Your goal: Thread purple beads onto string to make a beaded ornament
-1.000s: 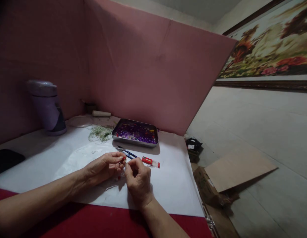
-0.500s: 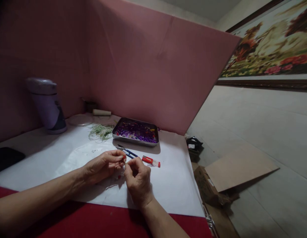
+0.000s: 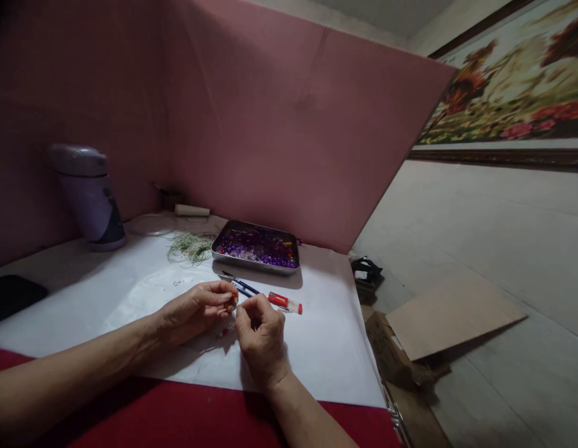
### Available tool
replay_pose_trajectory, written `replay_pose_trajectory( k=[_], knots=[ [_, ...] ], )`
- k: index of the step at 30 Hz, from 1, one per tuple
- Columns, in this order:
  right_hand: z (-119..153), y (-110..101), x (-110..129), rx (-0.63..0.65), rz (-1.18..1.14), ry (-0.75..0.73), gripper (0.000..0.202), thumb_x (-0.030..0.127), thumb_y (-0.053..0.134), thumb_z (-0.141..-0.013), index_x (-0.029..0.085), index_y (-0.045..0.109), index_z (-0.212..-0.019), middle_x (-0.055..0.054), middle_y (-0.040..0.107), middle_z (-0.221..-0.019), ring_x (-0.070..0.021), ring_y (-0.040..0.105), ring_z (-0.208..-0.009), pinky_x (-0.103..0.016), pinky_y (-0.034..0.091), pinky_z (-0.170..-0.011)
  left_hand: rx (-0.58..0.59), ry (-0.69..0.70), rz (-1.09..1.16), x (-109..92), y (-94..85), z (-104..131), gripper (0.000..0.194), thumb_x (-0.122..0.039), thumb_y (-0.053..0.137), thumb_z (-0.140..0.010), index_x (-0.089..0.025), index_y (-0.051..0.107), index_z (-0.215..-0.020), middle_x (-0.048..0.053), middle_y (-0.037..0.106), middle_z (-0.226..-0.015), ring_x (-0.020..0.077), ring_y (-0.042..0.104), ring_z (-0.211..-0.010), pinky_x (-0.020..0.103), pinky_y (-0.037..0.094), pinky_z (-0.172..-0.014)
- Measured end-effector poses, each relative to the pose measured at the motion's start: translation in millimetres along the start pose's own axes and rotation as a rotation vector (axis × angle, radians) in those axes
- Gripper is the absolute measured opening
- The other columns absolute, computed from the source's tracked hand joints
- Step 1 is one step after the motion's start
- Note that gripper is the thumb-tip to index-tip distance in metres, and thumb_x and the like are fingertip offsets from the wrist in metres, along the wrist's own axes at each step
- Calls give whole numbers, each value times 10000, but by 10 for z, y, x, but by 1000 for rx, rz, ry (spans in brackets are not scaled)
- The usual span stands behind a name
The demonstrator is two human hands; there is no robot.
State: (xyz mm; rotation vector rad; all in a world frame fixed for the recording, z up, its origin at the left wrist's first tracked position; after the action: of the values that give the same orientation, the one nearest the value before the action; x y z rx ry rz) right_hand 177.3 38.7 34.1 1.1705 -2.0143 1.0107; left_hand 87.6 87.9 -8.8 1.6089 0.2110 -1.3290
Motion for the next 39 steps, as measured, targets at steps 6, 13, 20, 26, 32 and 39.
replay_pose_trajectory(
  k=[6,13,20,26,32,39],
  knots=[
    [-5,-6,14,-7,10,-12,156,242,529,-819,180,495,-679,46,479,-546,-90,446,-475,-206,360,-467,22,15,3,8,1,-7,97,-114,654,-673,-115,607,-757,36,549,-655,108,496,-544,240,412,-532],
    [-6,-11,-34,-20,17,0,165,248,524,-828,181,498,-679,39,492,-544,-91,456,-473,-209,377,-473,23,18,6,22,-24,-19,92,-99,654,-663,-117,619,-746,39,562,-664,105,499,-550,232,392,-544],
    [1,-13,-41,-22,27,1,170,251,534,-829,181,501,-678,41,491,-538,-89,450,-470,-207,364,-464,19,11,5,26,0,-9,85,-113,670,-651,-120,622,-721,33,556,-635,100,478,-519,235,382,-524],
    [-3,-1,-21,-6,14,-6,159,247,539,-828,177,508,-689,43,494,-541,-87,444,-471,-203,356,-464,1,21,5,13,-5,-8,99,-102,679,-636,-113,631,-722,31,565,-628,97,491,-540,229,383,-549],
    [0,17,18,1,42,-35,169,240,546,-826,175,511,-674,47,503,-539,-79,443,-460,-196,331,-450,12,19,-1,31,-10,-14,165,-86,669,-627,-121,639,-785,16,570,-598,92,491,-497,239,392,-537],
    [8,58,39,38,119,-57,123,228,537,-826,179,552,-715,45,507,-529,-90,442,-451,-211,329,-456,-57,47,-39,-16,-50,-18,173,-45,679,-572,-108,626,-724,23,583,-635,102,537,-546,224,402,-535]
  ],
)
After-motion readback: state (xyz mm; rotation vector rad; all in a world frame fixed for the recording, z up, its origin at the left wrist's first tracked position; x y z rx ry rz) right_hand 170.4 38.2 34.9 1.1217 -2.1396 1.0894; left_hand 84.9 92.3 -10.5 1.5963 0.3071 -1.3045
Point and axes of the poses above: each hand's wrist, its own z-axis away from the middle knuckle, its own y-axis out of the palm, x = y × z, the point moved 10 cm from there along -z, towards the middle knuckle
